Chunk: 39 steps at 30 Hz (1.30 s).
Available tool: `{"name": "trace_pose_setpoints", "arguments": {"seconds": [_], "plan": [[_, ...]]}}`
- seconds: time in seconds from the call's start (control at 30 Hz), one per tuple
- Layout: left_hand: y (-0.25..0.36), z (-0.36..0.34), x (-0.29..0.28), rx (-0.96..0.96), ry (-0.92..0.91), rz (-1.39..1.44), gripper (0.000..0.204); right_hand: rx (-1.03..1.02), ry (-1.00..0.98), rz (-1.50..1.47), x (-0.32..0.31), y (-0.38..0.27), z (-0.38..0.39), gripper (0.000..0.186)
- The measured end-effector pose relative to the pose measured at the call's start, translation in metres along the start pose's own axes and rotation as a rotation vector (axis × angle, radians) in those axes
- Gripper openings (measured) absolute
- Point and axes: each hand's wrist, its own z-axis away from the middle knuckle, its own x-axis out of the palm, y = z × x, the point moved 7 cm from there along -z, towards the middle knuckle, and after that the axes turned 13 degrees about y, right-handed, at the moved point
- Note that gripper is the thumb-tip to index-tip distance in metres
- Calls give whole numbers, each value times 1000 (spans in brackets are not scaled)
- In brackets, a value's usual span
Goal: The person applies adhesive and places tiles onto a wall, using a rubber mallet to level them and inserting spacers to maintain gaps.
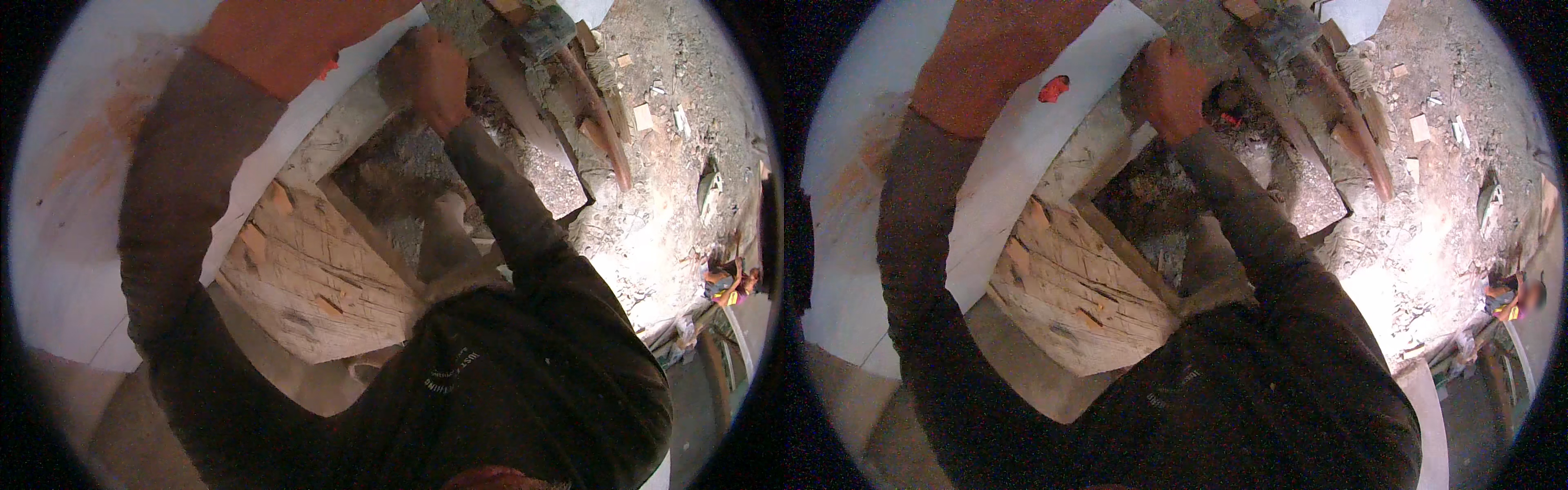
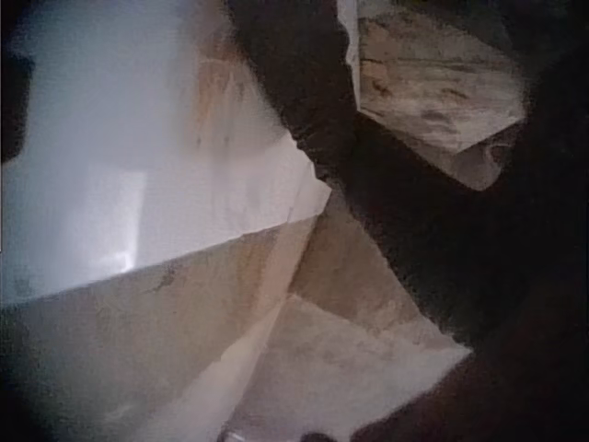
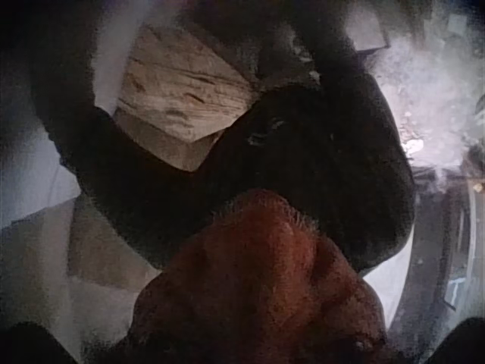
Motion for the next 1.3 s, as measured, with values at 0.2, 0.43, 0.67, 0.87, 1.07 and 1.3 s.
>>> {"name": "trace_pose_setpoints", "arguments": {"seconds": [0.2,0.43,0.67,0.87,1.07,1.3], "plan": [[-8,3,-7,-33,36,114,10,-208,-27,68,-10,4,16,38],[-1,16,12,-31,574,186,26,-340,26,52,-27,17,-9,35],[2,22,14,46,552,166,28,-383,55,95,-22,10,-6,35],[0,21,22,9,571,187,25,-382,41,38,-19,-4,-4,31],[-16,10,48,-215,-254,645,18,-50,-107,-200,22,14,-16,24],[30,67,-39,-448,426,254,14,-168,-289,-239,39,52,-2,36]]}}
